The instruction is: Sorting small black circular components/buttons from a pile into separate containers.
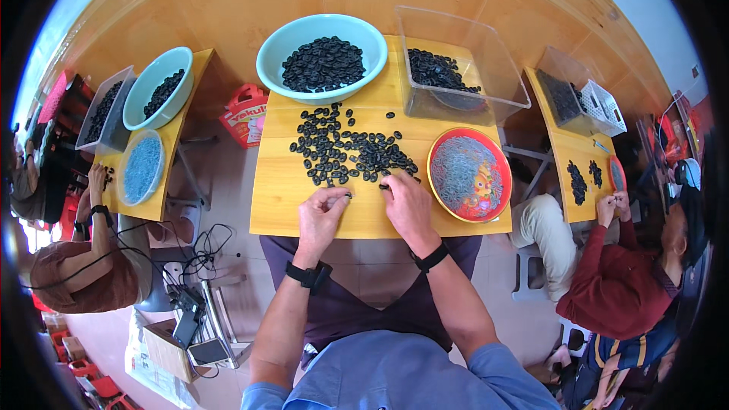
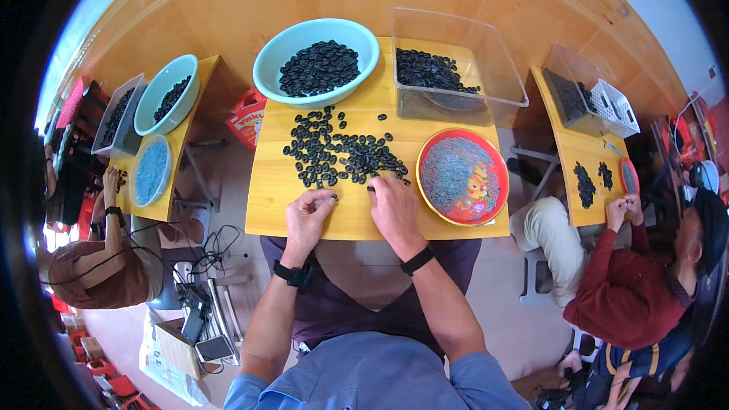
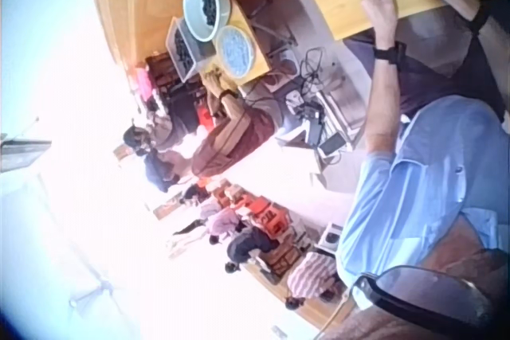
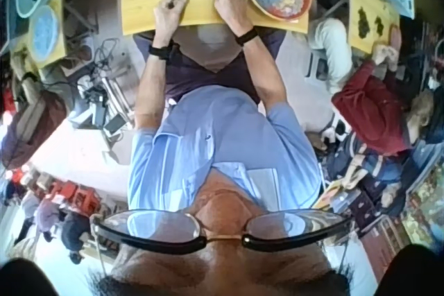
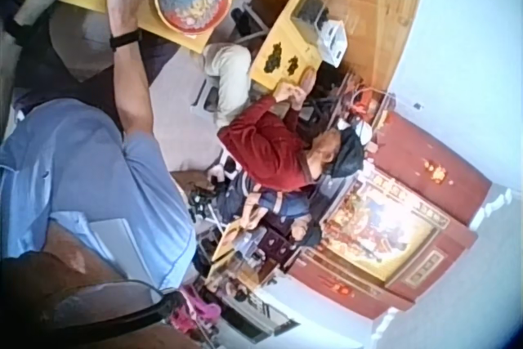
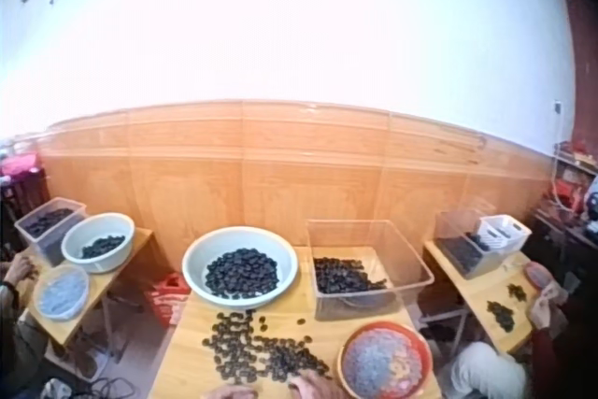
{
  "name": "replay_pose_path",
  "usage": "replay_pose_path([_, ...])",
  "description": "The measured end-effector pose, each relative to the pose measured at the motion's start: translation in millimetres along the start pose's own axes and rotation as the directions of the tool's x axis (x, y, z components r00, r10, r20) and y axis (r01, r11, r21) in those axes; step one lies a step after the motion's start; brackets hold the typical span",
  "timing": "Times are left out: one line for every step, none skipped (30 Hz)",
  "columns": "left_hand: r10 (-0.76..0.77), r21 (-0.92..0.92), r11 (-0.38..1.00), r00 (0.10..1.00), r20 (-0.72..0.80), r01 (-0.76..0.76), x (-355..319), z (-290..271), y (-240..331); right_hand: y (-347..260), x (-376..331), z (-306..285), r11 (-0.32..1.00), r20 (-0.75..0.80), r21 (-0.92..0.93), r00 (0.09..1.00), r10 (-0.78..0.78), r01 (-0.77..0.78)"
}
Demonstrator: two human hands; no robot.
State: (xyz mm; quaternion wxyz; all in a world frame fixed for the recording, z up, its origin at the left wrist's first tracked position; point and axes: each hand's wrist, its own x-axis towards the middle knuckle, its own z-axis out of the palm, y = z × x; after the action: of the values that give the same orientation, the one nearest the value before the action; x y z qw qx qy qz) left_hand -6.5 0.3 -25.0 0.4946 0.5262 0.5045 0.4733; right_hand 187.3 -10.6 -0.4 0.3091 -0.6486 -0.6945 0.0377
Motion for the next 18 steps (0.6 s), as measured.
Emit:
replay_pose_path([0.010,-0.001,1.000,1.000,-0.001,-0.010,0,1,1,2,-2,0,0.999,0.033,0.035,0.999,0.024,-0.025])
replay_pose_path([0.009,0.002,1.000,1.000,-0.006,-0.009,0,0,1,3,-4,0,0.996,0.068,0.072,0.997,0.046,-0.050])
replay_pose_path([-0.001,0.007,1.000,1.000,0.010,0.001,0,-1,1,4,-4,0,0.996,0.069,0.076,0.997,0.043,-0.048])
replay_pose_path([-0.012,0.012,1.000,1.000,0.026,0.011,0,-1,1,4,-5,0,0.983,0.089,0.147,0.991,0.102,-0.114])
replay_pose_path([-0.011,0.014,1.000,1.000,0.028,0.011,0,-1,3,5,-5,-1,0.960,0.110,0.213,0.981,0.162,-0.183])
replay_pose_path([-0.010,0.018,1.000,0.999,0.032,0.009,-1,-1,4,5,-5,-1,0.959,0.109,0.215,0.980,0.164,-0.184])
replay_pose_path([-0.007,0.022,1.000,0.999,0.037,0.007,-1,-1,6,5,-3,-1,0.971,0.113,0.184,0.985,0.131,-0.150])
replay_pose_path([-0.006,0.025,1.000,0.999,0.038,0.005,-1,-1,7,5,-2,-1,0.982,0.118,0.153,0.988,0.097,-0.115])
replay_pose_path([-0.018,0.017,1.000,0.999,0.032,0.017,-1,-2,7,5,-2,-2,0.989,0.124,0.122,0.990,0.064,-0.079])
replay_pose_path([-0.030,0.009,1.000,0.999,0.024,0.029,-1,-2,8,5,-2,-1,0.989,0.122,0.125,0.990,0.065,-0.080])
replay_pose_path([-0.028,0.012,1.000,0.999,0.026,0.027,-1,-1,9,6,-2,0,0.989,0.124,0.124,0.990,0.059,-0.075])
replay_pose_path([-0.037,-0.033,0.999,0.999,0.012,0.037,0,1,9,7,-2,0,0.990,0.127,0.123,0.990,0.053,-0.069])
replay_pose_path([-0.047,-0.078,0.996,0.999,-0.001,0.047,0,4,9,7,-3,0,0.990,0.125,0.125,0.991,0.054,-0.070])
replay_pose_path([-0.048,-0.075,0.996,0.999,0.000,0.048,-2,6,12,7,-4,-1,0.993,0.090,0.112,0.996,0.025,-0.035])
replay_pose_path([-0.077,-0.144,0.986,0.996,0.039,0.082,-4,9,15,6,-6,-2,0.995,0.056,0.098,0.998,-0.003,-0.002])
replay_pose_path([-0.103,-0.212,0.970,0.991,0.080,0.118,-5,13,17,7,-8,-1,0.995,0.056,0.098,0.998,0.001,-0.006])
replay_pose_path([-0.105,-0.209,0.971,0.991,0.080,0.120,-5,17,17,6,-9,-1,0.991,-0.006,0.123,0.998,-0.059,0.059])
replay_pose_path([-0.103,-0.227,0.966,0.989,0.104,0.124,-5,21,17,6,-11,-1,0.982,-0.070,0.143,0.991,-0.116,0.125])
